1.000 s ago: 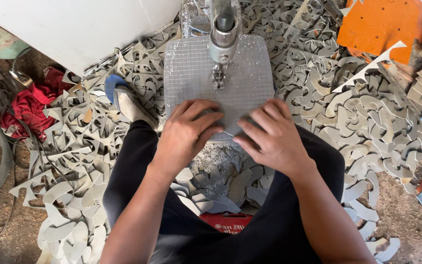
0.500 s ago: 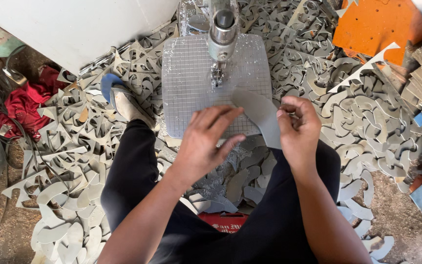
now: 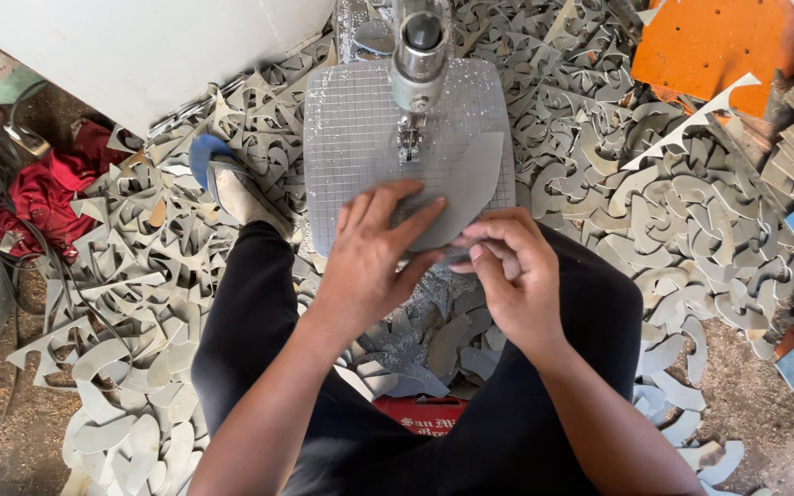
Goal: The person sits on the floor and repeatedly places gray shoe sole pieces under a vertical grinding tool to smooth their edges. They handle each piece one at a time, guiding it against the rotating spindle, then remove and set it aside before picking up the next piece.
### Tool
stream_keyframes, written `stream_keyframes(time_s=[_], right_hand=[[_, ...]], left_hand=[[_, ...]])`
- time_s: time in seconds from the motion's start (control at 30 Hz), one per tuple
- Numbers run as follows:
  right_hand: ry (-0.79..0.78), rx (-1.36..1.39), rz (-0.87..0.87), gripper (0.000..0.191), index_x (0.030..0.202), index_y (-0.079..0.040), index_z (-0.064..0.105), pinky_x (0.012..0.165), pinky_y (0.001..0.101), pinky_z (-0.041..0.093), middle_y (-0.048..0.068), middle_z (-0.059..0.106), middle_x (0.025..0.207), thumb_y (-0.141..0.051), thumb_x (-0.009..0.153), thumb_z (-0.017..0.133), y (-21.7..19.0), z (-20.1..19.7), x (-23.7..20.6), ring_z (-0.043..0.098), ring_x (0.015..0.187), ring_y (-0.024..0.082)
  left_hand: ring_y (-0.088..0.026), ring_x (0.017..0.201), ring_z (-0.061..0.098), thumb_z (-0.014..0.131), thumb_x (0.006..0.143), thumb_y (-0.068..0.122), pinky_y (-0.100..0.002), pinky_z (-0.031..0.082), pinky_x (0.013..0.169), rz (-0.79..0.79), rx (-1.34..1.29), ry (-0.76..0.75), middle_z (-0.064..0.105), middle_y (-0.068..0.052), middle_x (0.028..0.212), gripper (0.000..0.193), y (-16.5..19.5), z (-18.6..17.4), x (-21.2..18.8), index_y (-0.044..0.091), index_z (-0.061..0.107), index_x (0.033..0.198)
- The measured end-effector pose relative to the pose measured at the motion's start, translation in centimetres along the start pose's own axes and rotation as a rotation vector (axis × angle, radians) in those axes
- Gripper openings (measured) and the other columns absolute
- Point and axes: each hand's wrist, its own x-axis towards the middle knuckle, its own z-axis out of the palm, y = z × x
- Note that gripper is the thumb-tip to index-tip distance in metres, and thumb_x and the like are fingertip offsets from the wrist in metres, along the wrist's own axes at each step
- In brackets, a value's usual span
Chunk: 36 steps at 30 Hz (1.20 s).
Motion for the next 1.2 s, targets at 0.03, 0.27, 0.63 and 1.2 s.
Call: stream_keyframes(time_s=[0.03,0.27,0.63,1.2], right_hand=[[-0.021,-0.007,0.024,0.017,0.113,0.002,0.065,0.084,0.0274,0.068,0.012,0.059,0.118,0.009,0.102,0.055,-0.2,-0.1,0.2,0.076,0.107,0.019],[-0.112,-0.925,-0.470,0.036,0.118,0.000,0.070,0.114,0.0527,0.043,0.018,0.059,0.140,-0.009,0.084,0.077,-1.4,-2.3,3.9,0.050,0.138,0.040],[-0.221,-0.939,-0.401,0.040,0.120,-0.002,0.075,0.110,0.0460,0.042,0.010,0.061,0.132,-0.020,0.085,0.083,-0.6,-3.4,3.8,0.049,0.123,0.033],[-0.180,-0.964,-0.387,0.037,0.120,-0.005,0.077,0.105,0.0441,0.044,0.005,0.064,0.128,-0.017,0.085,0.082,-0.4,-2.9,4.6,0.050,0.117,0.031]], left_hand=[[-0.031,0.124,0.056,0.085,0.080,0.020,-0.045,0.044,0.104,-0.030,-0.005,-0.016,0.060,-0.012,0.135,0.051,-0.3,-0.4,-0.1,0.013,0.073,0.129],[-0.029,0.127,0.062,0.073,0.078,-0.001,-0.042,0.046,0.107,0.021,-0.039,-0.021,0.066,-0.007,0.138,0.043,-1.8,-1.6,-0.1,0.014,0.077,0.117],[-0.026,0.117,0.066,0.078,0.088,0.012,-0.042,0.044,0.105,-0.068,0.178,0.158,0.072,-0.005,0.128,0.029,-2.4,-1.0,0.0,0.004,0.075,0.116],[-0.030,0.116,0.064,0.085,0.084,0.027,-0.043,0.046,0.100,-0.078,0.136,0.183,0.070,-0.011,0.130,0.047,-2.7,0.1,0.6,-0.002,0.072,0.119]])
